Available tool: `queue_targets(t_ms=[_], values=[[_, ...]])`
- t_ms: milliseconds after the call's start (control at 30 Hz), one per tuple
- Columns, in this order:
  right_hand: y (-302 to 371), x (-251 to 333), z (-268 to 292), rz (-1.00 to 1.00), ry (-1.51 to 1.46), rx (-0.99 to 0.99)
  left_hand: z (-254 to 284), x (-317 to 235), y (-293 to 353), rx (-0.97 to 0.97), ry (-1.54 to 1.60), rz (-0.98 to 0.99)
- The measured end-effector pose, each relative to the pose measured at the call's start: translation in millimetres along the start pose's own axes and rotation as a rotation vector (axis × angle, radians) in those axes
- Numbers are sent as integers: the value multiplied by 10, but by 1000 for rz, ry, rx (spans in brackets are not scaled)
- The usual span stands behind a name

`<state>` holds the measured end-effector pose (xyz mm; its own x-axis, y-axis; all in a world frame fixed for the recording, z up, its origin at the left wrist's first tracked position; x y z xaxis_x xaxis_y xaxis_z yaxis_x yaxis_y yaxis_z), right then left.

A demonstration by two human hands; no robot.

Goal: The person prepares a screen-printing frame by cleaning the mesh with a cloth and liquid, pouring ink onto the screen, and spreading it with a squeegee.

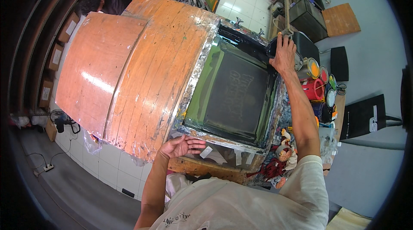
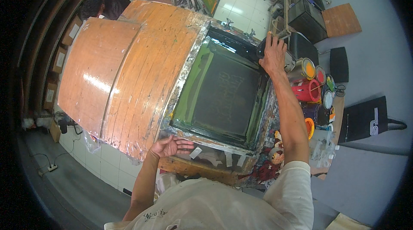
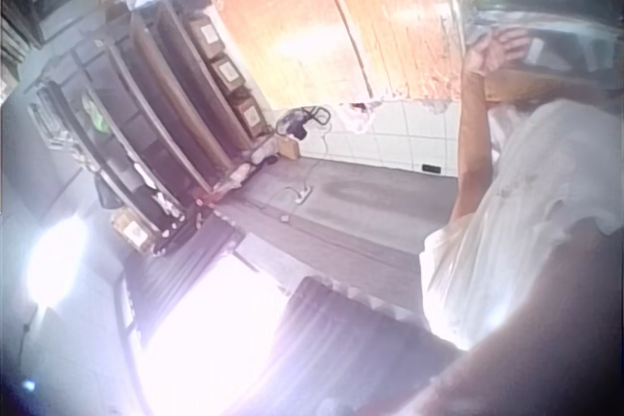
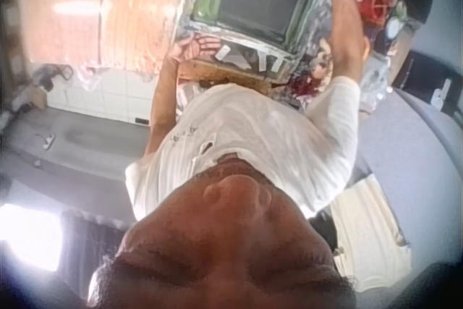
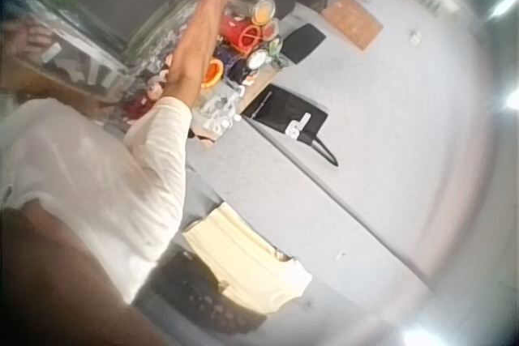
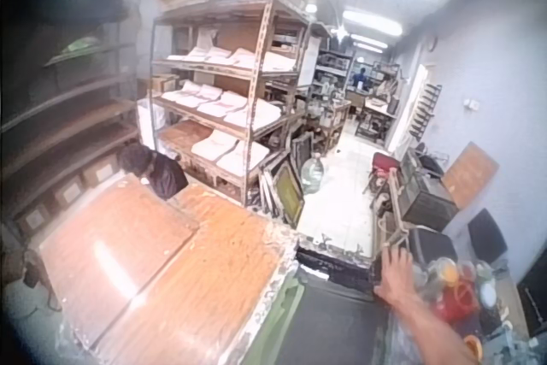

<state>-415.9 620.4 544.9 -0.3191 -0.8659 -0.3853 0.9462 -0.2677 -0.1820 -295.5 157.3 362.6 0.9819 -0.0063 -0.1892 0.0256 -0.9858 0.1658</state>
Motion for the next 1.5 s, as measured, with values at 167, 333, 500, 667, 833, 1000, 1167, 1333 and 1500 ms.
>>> queue_targets(t_ms=[167, 333, 500, 667, 833, 1000, 1167, 1333, 1500], values=[[6, -18, -8, 2, 4, -8, -14, -10, 2, 4, -2, -5], [16, -33, -11, -1, 5, -8, 14, 2, 3, 18, 10, -18], [20, -44, 3, -22, -5, 13, -16, -11, 1, 11, -14, -6], [16, -153, -32, -106, -67, 14, -13, -11, -5, 14, -24, 0], [-16, -287, 6, -208, -147, 50, -4, -8, -9, -52, -66, 6], [-28, -496, 157, -440, -310, 182, -12, -15, -8, -46, -61, 7], [96, -841, -84, -670, -825, 218, -33, -8, 20, -72, -52, 21], [599, -917, -469, -831, -1283, -51, 22, 14, -48, -13, -50, 19], [937, -658, 57, -783, -1134, -541, 84, 50, 8, -45, -34, -9]])
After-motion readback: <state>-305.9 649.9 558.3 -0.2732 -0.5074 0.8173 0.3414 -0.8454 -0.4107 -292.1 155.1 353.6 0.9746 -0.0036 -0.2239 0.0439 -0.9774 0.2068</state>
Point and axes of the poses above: each hand's wrist, its own y-axis away from the middle knuckle, its own z-axis out of the back of the hand, x = y × z, the point moved 5 cm from there along -y, towards the middle knuckle, and after that the axes turned 3 degrees about z, right-handed, at the moved point
